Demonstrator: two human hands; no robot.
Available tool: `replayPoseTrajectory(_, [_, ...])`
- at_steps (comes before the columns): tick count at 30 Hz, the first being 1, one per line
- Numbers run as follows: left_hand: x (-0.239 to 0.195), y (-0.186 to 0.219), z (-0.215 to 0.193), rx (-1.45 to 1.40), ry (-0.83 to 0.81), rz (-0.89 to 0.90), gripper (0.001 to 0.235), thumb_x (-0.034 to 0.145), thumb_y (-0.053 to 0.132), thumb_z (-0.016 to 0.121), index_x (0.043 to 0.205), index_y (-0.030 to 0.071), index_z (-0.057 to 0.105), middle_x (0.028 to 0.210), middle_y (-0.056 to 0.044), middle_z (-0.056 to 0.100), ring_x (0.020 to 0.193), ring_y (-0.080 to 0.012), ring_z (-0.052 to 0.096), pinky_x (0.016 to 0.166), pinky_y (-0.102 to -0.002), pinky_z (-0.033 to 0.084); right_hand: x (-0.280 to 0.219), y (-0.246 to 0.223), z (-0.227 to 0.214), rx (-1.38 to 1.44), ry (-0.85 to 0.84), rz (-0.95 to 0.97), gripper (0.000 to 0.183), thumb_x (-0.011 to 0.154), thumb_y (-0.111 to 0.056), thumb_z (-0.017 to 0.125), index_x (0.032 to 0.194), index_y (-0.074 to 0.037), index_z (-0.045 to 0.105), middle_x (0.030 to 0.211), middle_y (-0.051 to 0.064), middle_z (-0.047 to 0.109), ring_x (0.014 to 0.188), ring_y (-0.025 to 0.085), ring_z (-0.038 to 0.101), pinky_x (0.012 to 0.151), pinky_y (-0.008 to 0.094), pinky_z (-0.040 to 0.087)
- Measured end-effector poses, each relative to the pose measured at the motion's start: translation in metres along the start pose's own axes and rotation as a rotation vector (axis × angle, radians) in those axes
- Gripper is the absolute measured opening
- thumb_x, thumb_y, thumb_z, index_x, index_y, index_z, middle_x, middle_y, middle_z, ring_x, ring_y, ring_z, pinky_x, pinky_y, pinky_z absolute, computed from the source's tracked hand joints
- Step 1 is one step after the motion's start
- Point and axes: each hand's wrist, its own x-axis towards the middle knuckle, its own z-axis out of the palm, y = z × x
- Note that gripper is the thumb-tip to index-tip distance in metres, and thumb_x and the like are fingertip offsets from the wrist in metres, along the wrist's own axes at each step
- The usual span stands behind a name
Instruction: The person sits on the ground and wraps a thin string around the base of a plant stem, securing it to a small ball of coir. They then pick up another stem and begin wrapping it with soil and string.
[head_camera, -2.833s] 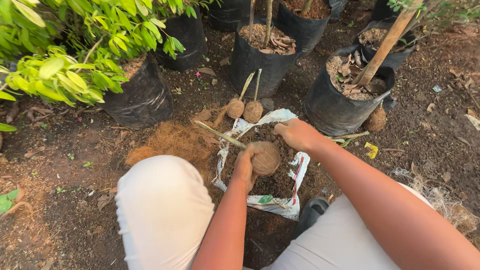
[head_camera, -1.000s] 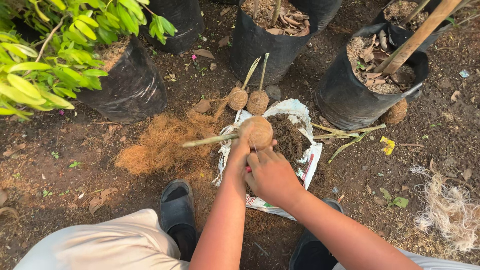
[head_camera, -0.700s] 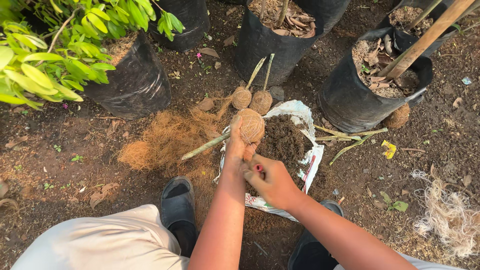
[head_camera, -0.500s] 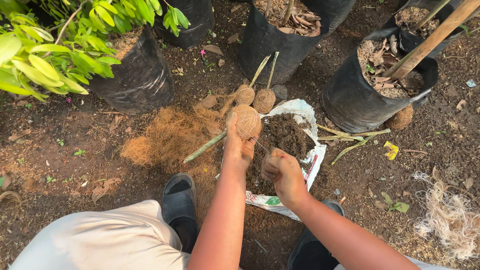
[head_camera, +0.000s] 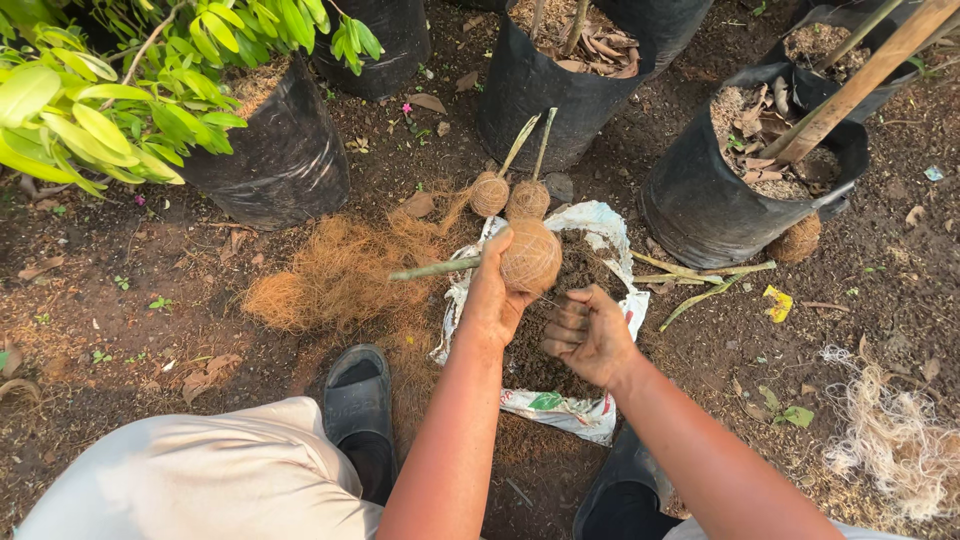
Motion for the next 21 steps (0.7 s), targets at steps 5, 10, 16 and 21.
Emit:
replayPoseTrajectory(5, [-0.006, -0.005, -0.003, 0.056, -0.099, -0.08, 0.064, 0.086, 0.051, 0.062, 0.135, 0.01, 0.057, 0.125, -0.011, 0.067, 0.11, -0.0237, 0.067, 0.079, -0.04, 0.056, 0.004, -0.019, -0.014, 0.005, 0.07, 0.115, 0.039, 0.088, -0.032, 0.054, 0.058, -0.021, 0.031, 0.053, -0.005, 0.028, 0.047, 0.013, 0.029, 0.047, 0.03, 0.028])
replayPoseTrajectory(10, [-0.008, -0.013, -0.006, 0.157, -0.28, -0.098, 0.066, 0.08, 0.044, 0.069, 0.132, 0.005, 0.061, 0.124, -0.012, 0.07, 0.112, -0.024, 0.069, 0.088, -0.039, 0.059, 0.004, -0.04, -0.02, -0.111, 0.055, 0.177, 0.038, 0.089, -0.031, 0.055, 0.058, -0.023, 0.036, 0.05, -0.009, 0.029, 0.041, 0.009, 0.026, 0.042, 0.027, 0.026])
replayPoseTrajectory(16, [-0.011, -0.017, -0.012, 0.348, -0.385, -0.246, 0.075, 0.075, 0.032, 0.08, 0.138, -0.001, 0.056, 0.126, -0.016, 0.067, 0.117, -0.0259, 0.065, 0.099, -0.038, 0.055, -0.003, -0.063, -0.02, -0.449, 0.231, 0.156, 0.037, 0.096, -0.033, 0.051, 0.063, -0.02, 0.044, 0.052, -0.009, 0.03, 0.043, 0.006, 0.023, 0.044, 0.025, 0.021])
replayPoseTrajectory(21, [-0.012, -0.019, -0.015, 0.448, -0.303, -0.282, 0.093, 0.064, 0.023, 0.083, 0.146, 0.009, 0.042, 0.125, -0.012, 0.067, 0.118, -0.0241, 0.065, 0.105, -0.036, 0.051, -0.016, -0.087, -0.017, -0.677, 0.21, 0.089, 0.035, 0.096, -0.03, 0.054, 0.064, -0.022, 0.041, 0.055, -0.01, 0.031, 0.046, 0.008, 0.021, 0.044, 0.029, 0.016])
